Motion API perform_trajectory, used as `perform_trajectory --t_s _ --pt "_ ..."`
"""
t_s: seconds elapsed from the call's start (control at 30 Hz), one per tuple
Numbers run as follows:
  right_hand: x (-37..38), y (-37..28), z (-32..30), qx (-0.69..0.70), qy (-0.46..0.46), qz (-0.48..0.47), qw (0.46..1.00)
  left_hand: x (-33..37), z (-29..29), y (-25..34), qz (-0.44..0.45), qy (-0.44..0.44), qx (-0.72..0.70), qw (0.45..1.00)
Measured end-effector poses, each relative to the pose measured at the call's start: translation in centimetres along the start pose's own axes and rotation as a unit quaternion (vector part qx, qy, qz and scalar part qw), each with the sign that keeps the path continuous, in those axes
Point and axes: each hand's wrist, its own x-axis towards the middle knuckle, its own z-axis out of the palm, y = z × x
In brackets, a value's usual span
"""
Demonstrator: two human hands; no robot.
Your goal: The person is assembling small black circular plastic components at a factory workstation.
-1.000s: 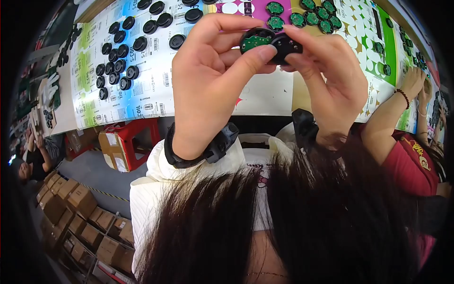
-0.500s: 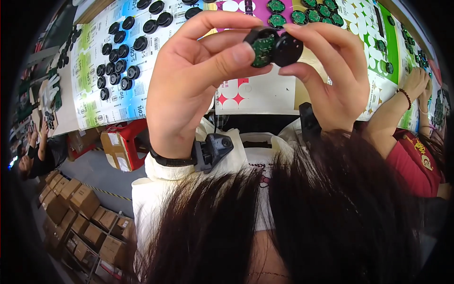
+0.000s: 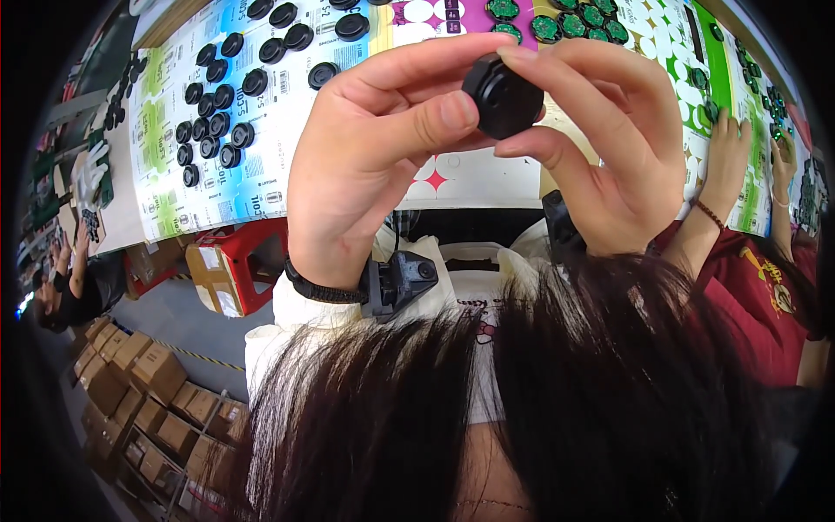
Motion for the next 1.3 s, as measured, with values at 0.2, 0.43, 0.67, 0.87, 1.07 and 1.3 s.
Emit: perform_trajectory --t_s 0.2,0.43,0.67,0.87,1.07,1.3 --pt "-0.3 1.2 0.2 -0.015 0.021 -0.011 1.000 0.3 0.2 0.0 0.000 0.006 0.015 1.000" --pt "-0.6 2.6 1.1 -0.056 0.077 -0.048 0.994 0.4 1.8 0.2 0.025 0.083 0.018 0.996" --pt "0.0 2.7 4.0 0.157 0.136 0.065 0.976 0.7 2.9 -0.9 0.144 0.226 0.100 0.958" --pt "0.6 1.8 5.1 0.415 0.042 0.276 0.866 0.3 1.8 -0.7 0.197 0.243 0.206 0.927" --pt "5.4 1.4 6.0 0.205 -0.164 0.151 0.953 -2.4 -3.2 -0.4 0.135 0.275 0.127 0.944" --pt "17.2 2.9 13.8 -0.036 -0.249 -0.004 0.968 -7.8 -10.8 -3.7 0.077 0.407 0.573 0.707"
